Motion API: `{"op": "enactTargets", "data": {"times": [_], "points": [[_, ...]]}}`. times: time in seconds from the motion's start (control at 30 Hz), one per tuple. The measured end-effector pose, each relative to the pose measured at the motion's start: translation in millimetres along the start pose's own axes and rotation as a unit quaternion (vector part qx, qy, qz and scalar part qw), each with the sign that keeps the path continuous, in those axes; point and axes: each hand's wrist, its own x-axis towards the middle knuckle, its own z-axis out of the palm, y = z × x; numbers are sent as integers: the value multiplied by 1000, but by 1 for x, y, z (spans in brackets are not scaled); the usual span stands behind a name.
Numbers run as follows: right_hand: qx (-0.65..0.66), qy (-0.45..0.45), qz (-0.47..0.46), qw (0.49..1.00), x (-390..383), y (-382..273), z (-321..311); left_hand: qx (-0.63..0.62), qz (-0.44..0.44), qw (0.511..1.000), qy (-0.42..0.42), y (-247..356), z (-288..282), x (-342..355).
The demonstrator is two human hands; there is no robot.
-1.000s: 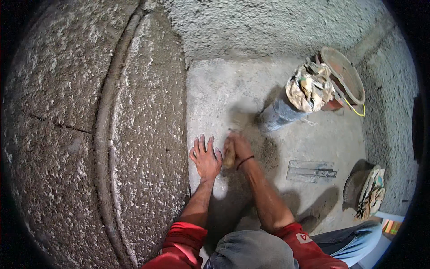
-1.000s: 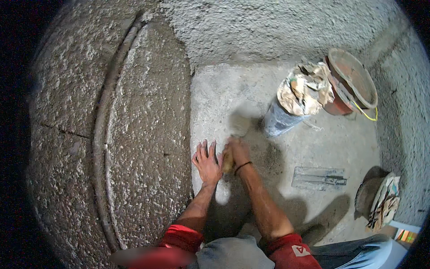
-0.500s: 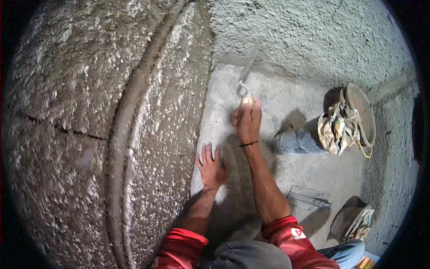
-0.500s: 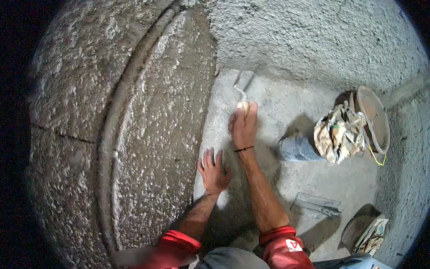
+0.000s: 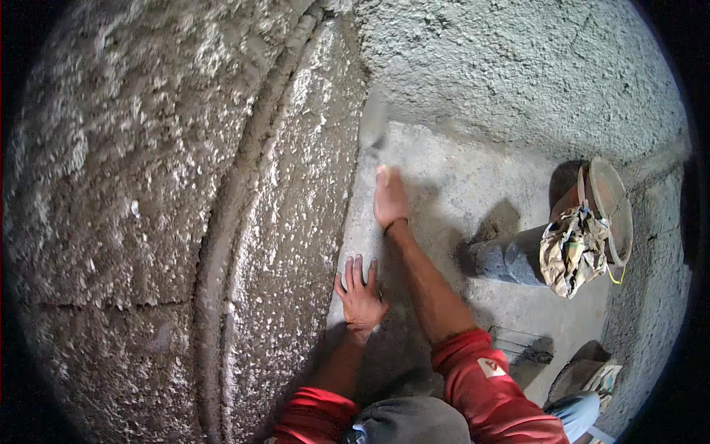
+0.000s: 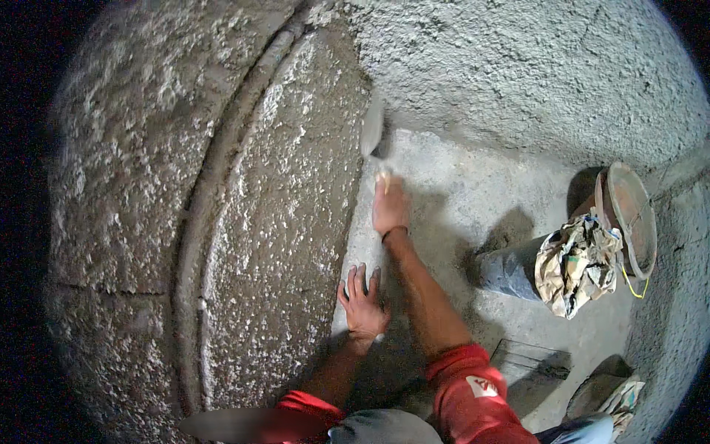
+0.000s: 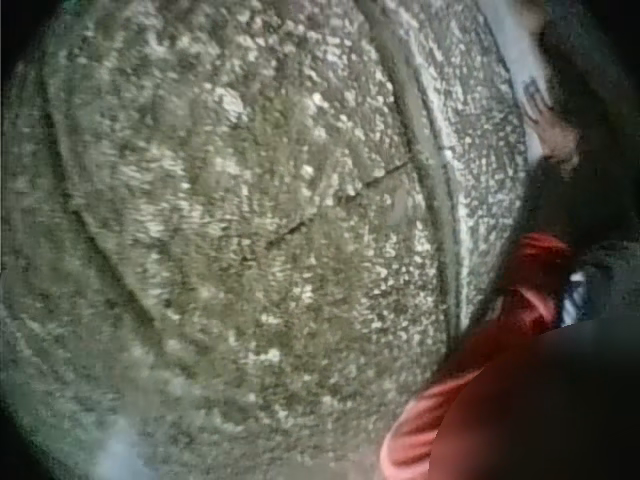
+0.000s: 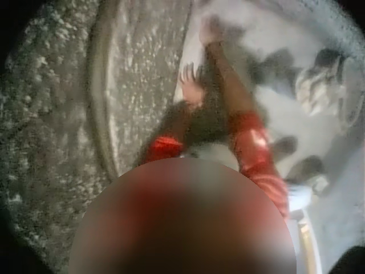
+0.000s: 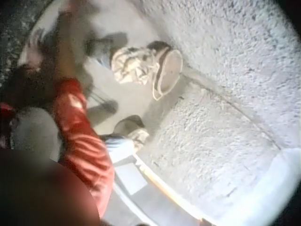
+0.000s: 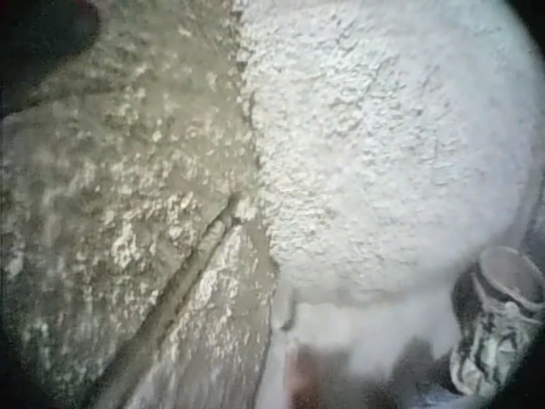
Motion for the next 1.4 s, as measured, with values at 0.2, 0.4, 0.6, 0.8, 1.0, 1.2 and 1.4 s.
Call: {"op": "enactTargets", "data": {"times": [0.2,0.4,0.6,0.8,1.0,1.2,1.4], "points": [[-17,-122,95,988,-12,-49,-18,43,-37,998,-7,-20,4,-9],[-275,-234,129,923,22,7,5,17,-14,1000,21,-17,11,-5],[-275,-216,37,936,15,16,-3,3,-7,1000,11,-11,11,-4],[-132,-39,49,989,-12,-20,-1,12,-22,1000,15,-16,6,-9],[-243,-211,125,939,2,-13,-7,17,-8,999,41,-22,15,-12],[-246,-193,111,943,-33,10,-11,-3,3,999,50,-8,6,-5],[-198,-87,113,970,-43,-21,-14,-1,1,999,52,-12,4,-8]]}}
